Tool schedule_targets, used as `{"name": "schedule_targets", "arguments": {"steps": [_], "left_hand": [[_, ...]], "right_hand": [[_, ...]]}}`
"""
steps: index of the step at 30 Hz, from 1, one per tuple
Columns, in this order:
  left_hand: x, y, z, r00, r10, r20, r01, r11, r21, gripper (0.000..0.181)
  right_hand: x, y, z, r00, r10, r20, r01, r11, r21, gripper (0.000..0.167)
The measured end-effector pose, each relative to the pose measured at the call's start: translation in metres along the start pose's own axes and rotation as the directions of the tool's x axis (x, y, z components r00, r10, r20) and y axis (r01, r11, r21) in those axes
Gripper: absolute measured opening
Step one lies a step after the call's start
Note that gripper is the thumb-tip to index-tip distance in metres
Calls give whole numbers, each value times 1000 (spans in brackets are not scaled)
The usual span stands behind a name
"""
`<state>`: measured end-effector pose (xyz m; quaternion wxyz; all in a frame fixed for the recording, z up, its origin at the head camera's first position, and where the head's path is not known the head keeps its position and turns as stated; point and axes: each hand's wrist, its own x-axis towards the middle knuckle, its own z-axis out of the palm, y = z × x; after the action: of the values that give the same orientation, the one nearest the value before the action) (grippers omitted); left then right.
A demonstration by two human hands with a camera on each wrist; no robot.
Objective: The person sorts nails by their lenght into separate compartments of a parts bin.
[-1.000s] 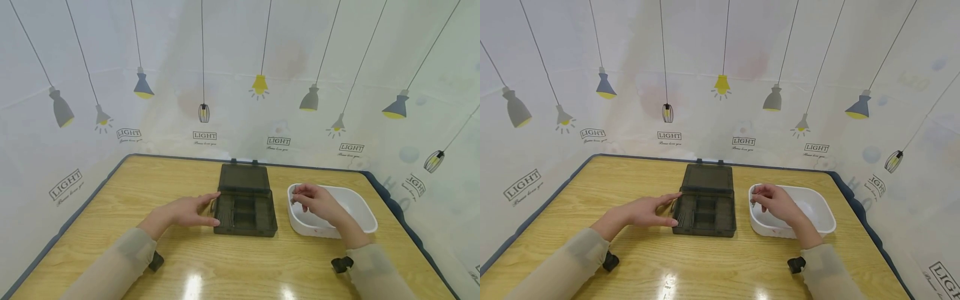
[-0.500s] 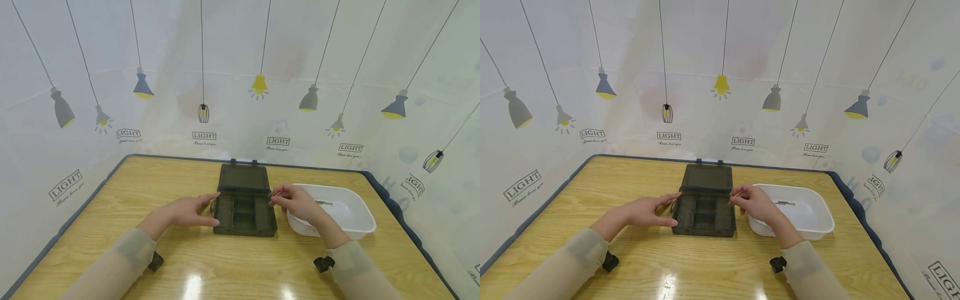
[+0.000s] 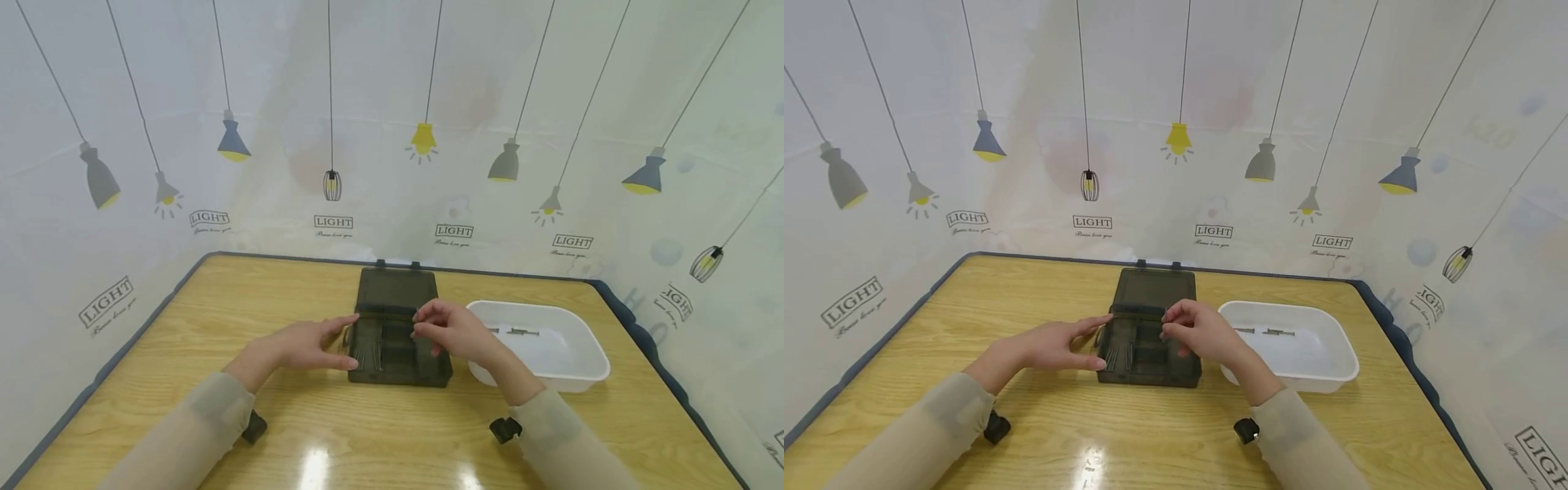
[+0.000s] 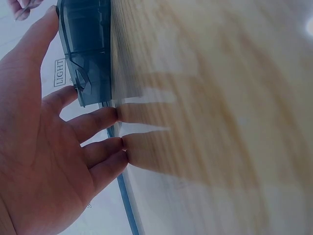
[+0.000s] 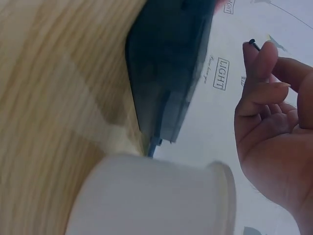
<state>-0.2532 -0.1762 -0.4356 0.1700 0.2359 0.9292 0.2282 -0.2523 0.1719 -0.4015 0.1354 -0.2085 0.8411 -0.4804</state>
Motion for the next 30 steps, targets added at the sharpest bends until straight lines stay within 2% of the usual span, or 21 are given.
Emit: {"name": "schedule_targets", "arguments": {"steps": [14,30], "left_hand": [[3,-2,1,1000,-4,1,4,1000,5,105],[4,-4,1,1000,3,-2,-3,1000,-5,103]], "right_hand": [[25,0,37,999,5,42,-6,1000,14,17],[33,-11,55,998,15,56,-15,1000,-7,14]]}}
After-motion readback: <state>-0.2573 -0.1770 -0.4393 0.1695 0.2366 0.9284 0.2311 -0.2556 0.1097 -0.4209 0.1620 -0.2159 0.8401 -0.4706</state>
